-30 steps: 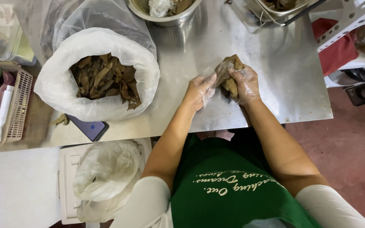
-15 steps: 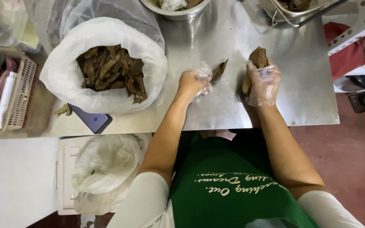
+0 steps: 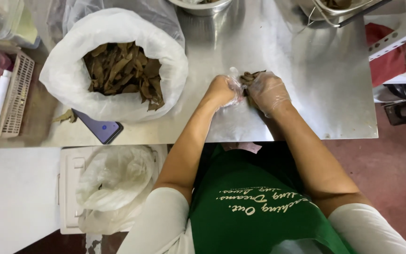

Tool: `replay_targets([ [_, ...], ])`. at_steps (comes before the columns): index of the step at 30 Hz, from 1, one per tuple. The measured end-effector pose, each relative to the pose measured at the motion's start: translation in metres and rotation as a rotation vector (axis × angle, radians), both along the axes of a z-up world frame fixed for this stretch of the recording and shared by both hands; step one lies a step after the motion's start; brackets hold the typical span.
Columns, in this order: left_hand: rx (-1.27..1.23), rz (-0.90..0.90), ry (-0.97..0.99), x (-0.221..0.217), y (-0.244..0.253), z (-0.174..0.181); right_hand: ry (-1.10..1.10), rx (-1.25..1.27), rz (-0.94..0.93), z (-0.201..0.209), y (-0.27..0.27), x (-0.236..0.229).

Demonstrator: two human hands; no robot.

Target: Wrapping dried leaves into small bundles on a metal workbench

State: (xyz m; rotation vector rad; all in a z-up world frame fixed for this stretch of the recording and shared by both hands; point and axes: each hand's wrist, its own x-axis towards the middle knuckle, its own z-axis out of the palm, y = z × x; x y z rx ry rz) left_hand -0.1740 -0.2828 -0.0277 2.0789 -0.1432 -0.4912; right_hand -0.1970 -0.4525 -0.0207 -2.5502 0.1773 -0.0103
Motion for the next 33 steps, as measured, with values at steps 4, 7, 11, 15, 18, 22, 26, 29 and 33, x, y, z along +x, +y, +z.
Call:
replay_targets([
  [4,-0.004,0.028,0.044,-0.001,-0.002,0.004,-0.011,-0.058,-0.02,-0.017,-0.012,0.023],
  [7,-0.053,0.065,0.059,-0.004,-0.002,0.001,-0.003,-0.159,-0.044,-0.003,-0.024,0.031],
  [11,-0.111,0.122,0.079,-0.012,0.002,0.016,-0.003,-0.346,-0.087,0.018,-0.047,0.039],
  [15,-0.099,0.134,0.103,-0.016,0.006,0.025,-0.21,-0.163,-0.139,0.017,-0.069,0.018],
  [18,-0.134,0.113,0.068,-0.014,0.001,0.017,-0.435,-0.763,0.225,0.07,-0.008,-0.019],
  [22,-0.033,0.079,0.024,-0.007,-0.002,0.011,-0.156,-0.262,0.21,0.065,0.027,-0.016],
  [26,0.014,0.068,-0.013,-0.012,0.002,0.009,-0.095,-0.157,-0.034,-0.047,-0.025,0.025],
  [29,0.032,0.022,-0.063,-0.023,0.009,0.031,-0.154,-0.311,-0.011,-0.073,-0.058,0.049],
  [33,-0.356,0.231,0.155,-0.016,-0.006,0.012,-0.047,-0.227,-0.112,-0.022,-0.071,0.029],
])
